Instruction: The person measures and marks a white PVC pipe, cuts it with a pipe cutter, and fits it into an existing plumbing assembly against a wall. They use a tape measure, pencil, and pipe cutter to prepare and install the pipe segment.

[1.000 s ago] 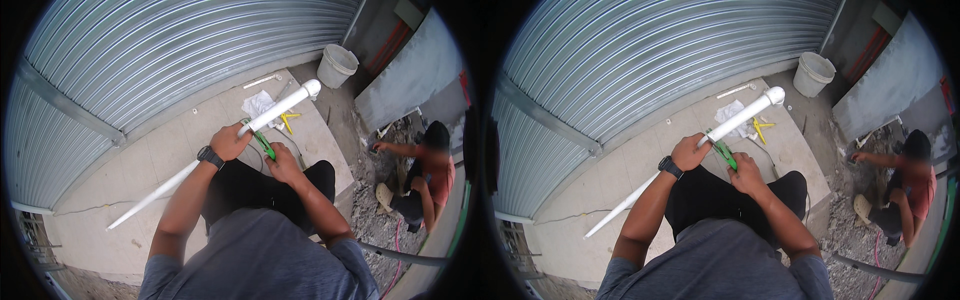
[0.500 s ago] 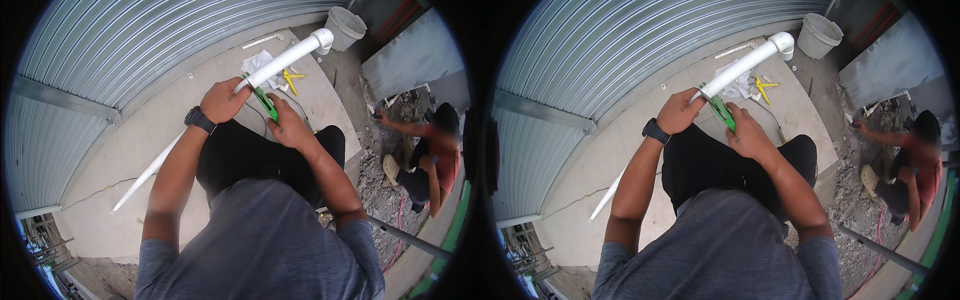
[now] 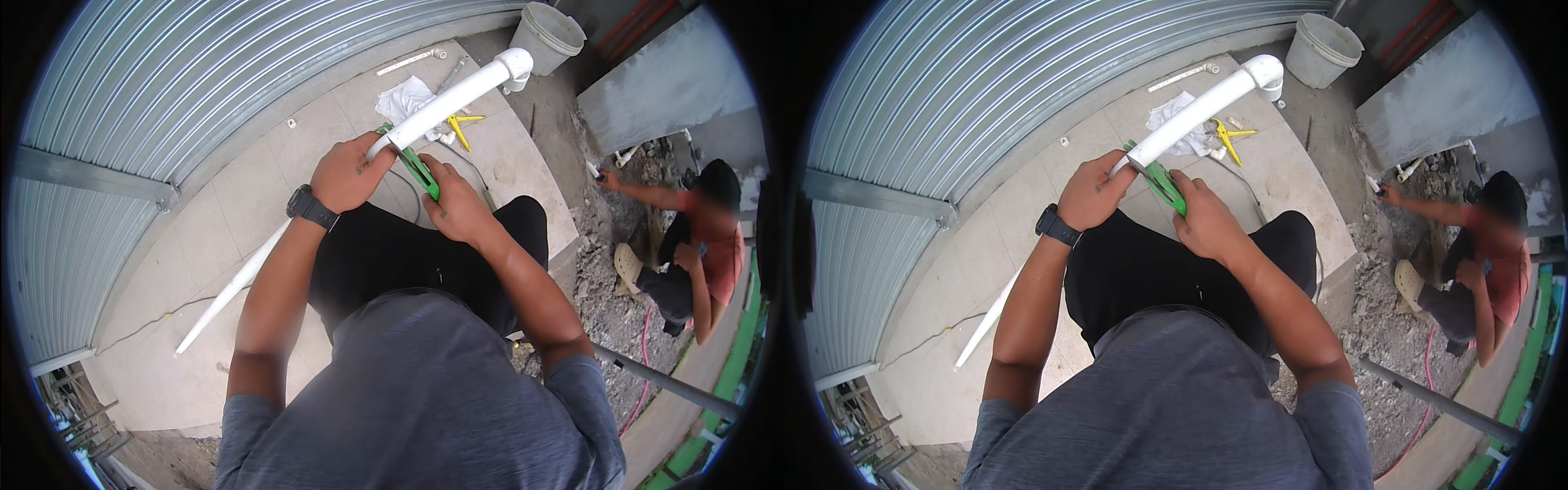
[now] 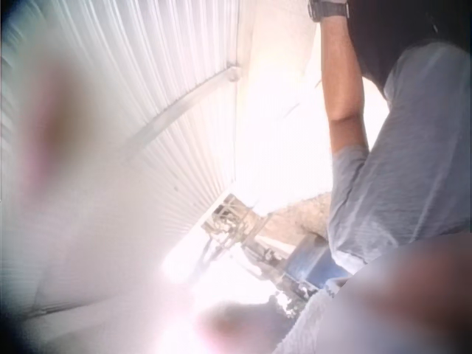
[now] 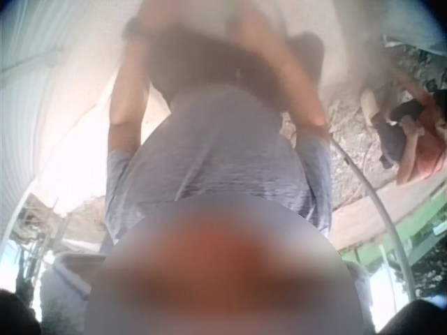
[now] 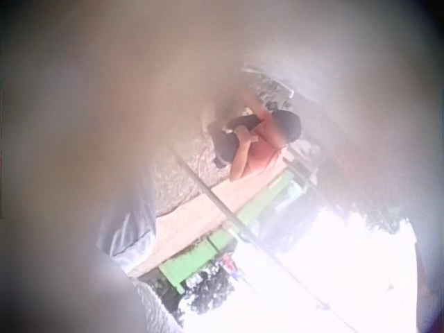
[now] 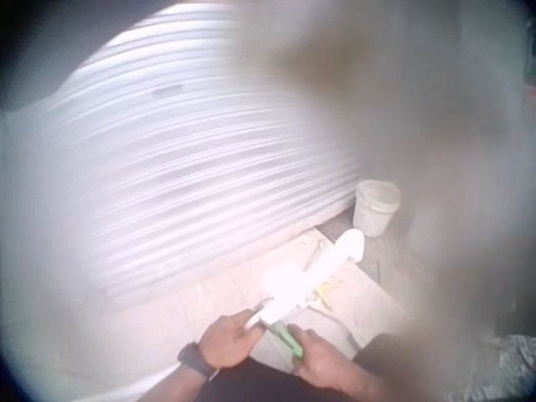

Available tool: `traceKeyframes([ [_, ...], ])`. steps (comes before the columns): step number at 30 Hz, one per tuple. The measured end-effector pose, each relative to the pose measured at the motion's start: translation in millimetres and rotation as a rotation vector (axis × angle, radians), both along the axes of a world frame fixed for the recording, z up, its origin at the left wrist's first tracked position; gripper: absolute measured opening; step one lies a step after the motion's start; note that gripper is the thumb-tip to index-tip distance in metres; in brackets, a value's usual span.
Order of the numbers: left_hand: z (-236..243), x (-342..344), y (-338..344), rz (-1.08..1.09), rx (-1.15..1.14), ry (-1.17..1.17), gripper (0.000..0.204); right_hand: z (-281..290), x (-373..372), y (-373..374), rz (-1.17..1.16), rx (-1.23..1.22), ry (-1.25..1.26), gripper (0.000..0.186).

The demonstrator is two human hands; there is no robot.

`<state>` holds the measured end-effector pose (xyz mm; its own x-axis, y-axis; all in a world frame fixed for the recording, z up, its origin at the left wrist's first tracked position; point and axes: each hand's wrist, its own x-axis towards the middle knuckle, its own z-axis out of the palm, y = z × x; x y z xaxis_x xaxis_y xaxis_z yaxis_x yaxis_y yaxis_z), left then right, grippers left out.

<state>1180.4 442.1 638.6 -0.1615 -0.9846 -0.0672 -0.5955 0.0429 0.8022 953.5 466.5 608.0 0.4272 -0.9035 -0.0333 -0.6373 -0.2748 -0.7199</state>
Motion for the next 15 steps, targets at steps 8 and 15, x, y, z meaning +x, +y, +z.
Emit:
traceKeyframes([
  [8,-5,-2,-4,-0.001,0.021,-0.018,0.042,-9,-4,-1,0.001,-0.049,-0.034,0.061],
  [15,-9,-2,-8,-0.011,0.064,-0.004,0.042,-21,-6,-4,-0.03,-0.11,-0.037,0.058],
])
